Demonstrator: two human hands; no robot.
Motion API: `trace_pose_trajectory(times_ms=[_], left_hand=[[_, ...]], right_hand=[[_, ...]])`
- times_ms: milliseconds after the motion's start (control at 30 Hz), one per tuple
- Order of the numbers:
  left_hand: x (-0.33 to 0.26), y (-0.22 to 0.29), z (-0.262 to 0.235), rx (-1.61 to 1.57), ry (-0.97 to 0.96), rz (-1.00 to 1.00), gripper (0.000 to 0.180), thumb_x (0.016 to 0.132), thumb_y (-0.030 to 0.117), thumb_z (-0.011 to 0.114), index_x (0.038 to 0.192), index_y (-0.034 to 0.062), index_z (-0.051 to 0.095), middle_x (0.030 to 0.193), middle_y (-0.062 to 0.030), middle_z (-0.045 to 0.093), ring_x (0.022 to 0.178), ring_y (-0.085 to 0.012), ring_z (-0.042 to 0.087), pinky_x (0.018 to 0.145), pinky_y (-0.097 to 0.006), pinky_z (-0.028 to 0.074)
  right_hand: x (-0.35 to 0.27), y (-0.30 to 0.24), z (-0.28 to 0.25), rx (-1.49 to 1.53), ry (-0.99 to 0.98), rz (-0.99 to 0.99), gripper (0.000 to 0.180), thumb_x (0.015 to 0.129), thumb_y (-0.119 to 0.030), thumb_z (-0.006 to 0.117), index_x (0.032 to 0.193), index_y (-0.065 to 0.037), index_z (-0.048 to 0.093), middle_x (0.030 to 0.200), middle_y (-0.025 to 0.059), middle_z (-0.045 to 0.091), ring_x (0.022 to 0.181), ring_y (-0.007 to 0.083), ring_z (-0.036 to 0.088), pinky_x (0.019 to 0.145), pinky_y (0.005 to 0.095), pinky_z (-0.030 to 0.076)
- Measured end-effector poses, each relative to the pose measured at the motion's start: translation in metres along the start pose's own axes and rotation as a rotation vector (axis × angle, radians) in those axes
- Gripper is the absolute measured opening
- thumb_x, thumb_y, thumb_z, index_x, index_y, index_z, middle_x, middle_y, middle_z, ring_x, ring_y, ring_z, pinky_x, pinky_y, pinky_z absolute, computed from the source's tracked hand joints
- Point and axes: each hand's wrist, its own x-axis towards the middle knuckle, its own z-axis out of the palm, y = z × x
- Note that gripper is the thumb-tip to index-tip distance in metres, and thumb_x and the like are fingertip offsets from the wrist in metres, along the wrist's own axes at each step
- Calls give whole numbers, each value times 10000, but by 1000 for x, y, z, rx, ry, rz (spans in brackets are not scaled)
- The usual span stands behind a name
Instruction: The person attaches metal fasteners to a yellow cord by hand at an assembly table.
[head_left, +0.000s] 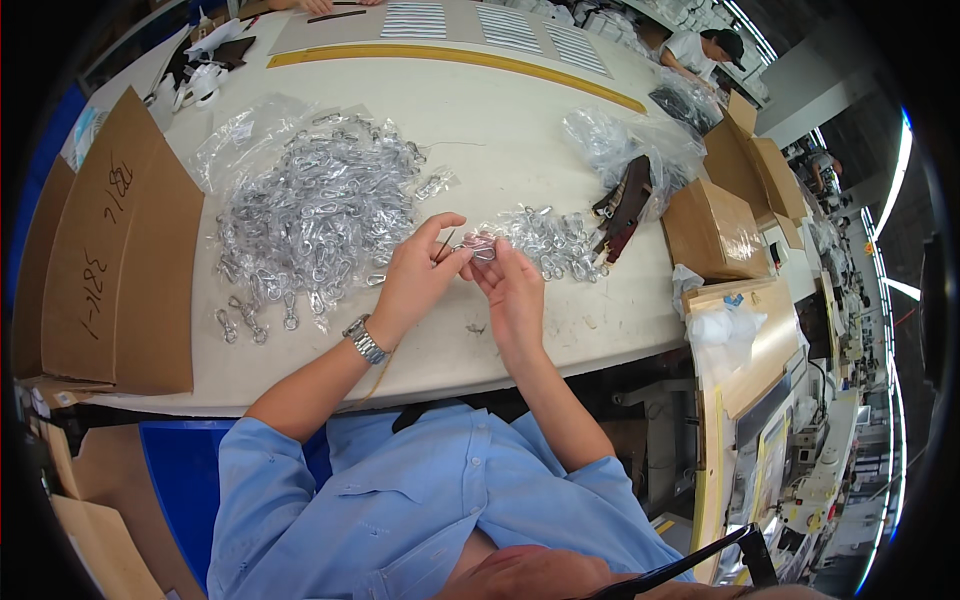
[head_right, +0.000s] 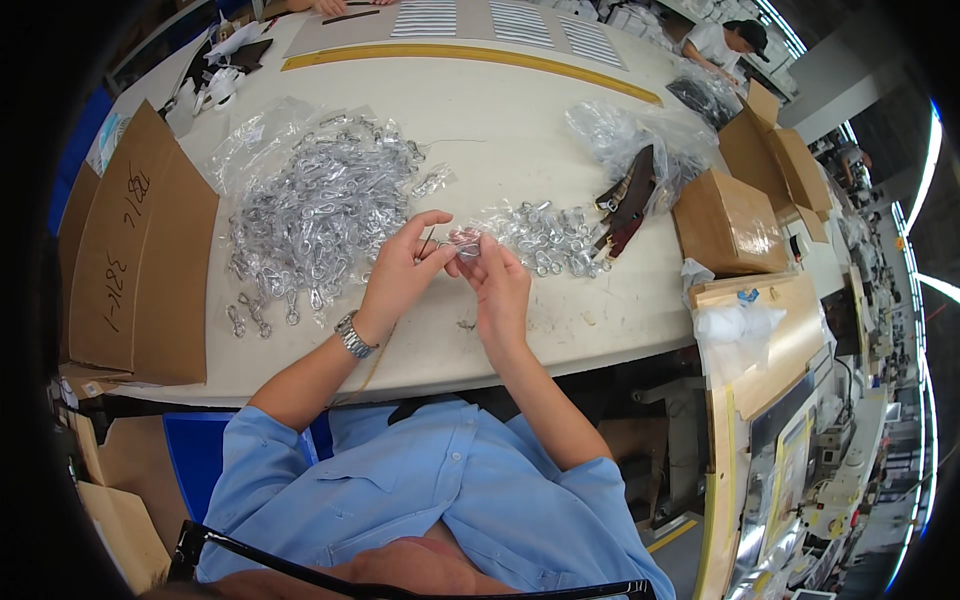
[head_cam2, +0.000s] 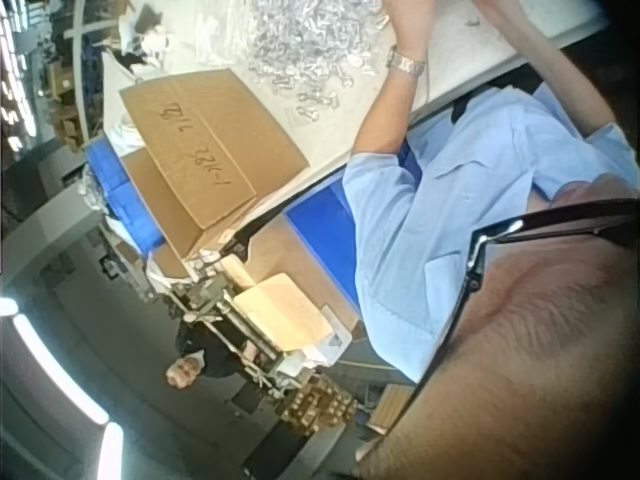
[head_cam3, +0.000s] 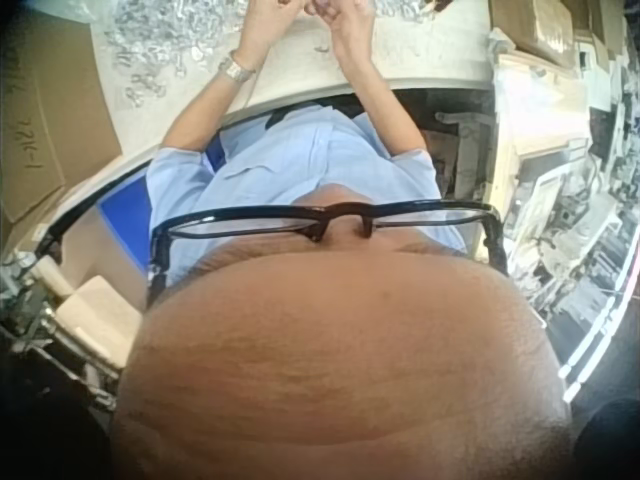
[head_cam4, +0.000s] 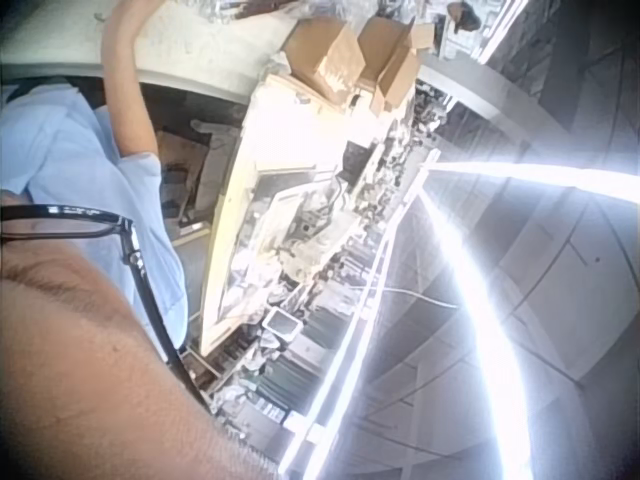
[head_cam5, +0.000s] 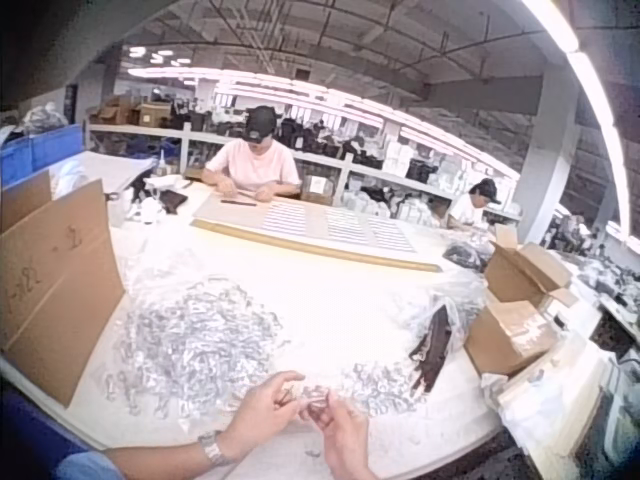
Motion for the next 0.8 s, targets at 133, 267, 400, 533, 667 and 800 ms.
trace_pose_trajectory(times_ms=[133, 267, 400, 533, 667, 800], left_hand=[[-2, -11, -1, 48, -61, -15, 416, 1031, 101, 658, 1426, -4, 583, 790, -16, 738, 708, -29, 644, 628, -210, 443], [-6, -3, 7, 47, -71, -51, 429, 1039, 116, 648, 1443, -8, 575, 780, -3, 722, 628, -19, 561, 557, -207, 399], [-7, -2, 9, 7, -65, -20, 434, 1043, 130, 650, 1447, -13, 576, 753, 12, 693, 576, -9, 477, 504, -208, 350], [4, 11, -10, -233, -294, -229, 389, 1057, 168, 653, 1408, 3, 635, 733, 27, 659, 564, 7, 455, 489, -199, 321], [13, 7, -23, -311, -272, -223, 336, 1062, 197, 660, 1343, 17, 697, 728, 30, 655, 550, 13, 438, 473, -191, 294], [12, 17, -16, -214, -322, -245, 225, 1042, 187, 690, 1191, 27, 744, 740, 41, 664, 549, 16, 436, 473, -185, 283]], right_hand=[[-6, 5, 9, 127, -38, 20, 335, 1129, -218, 557, 1269, 69, 658, 1206, 150, 737, 1080, 198, 726, 956, 336, 586], [-8, 14, 7, 154, -7, 12, 275, 1116, -157, 576, 1251, 66, 659, 1237, 150, 724, 1095, 183, 714, 946, 317, 585], [-7, 21, -1, 144, -38, 21, 239, 1101, -131, 597, 1228, 57, 671, 1185, 134, 737, 1086, 187, 719, 956, 304, 584], [-9, 5, 0, 42, -63, 6, 239, 1101, -164, 600, 1186, 41, 687, 1075, 100, 747, 1032, 167, 727, 938, 305, 595], [-6, -9, -14, -7, -149, 60, 251, 1098, -203, 609, 1168, 23, 694, 1019, 79, 754, 901, 151, 742, 829, 312, 617], [-5, -9, -25, -63, -288, 197, 242, 1099, -210, 608, 1163, 5, 699, 982, 69, 754, 828, 154, 735, 775, 312, 617]])
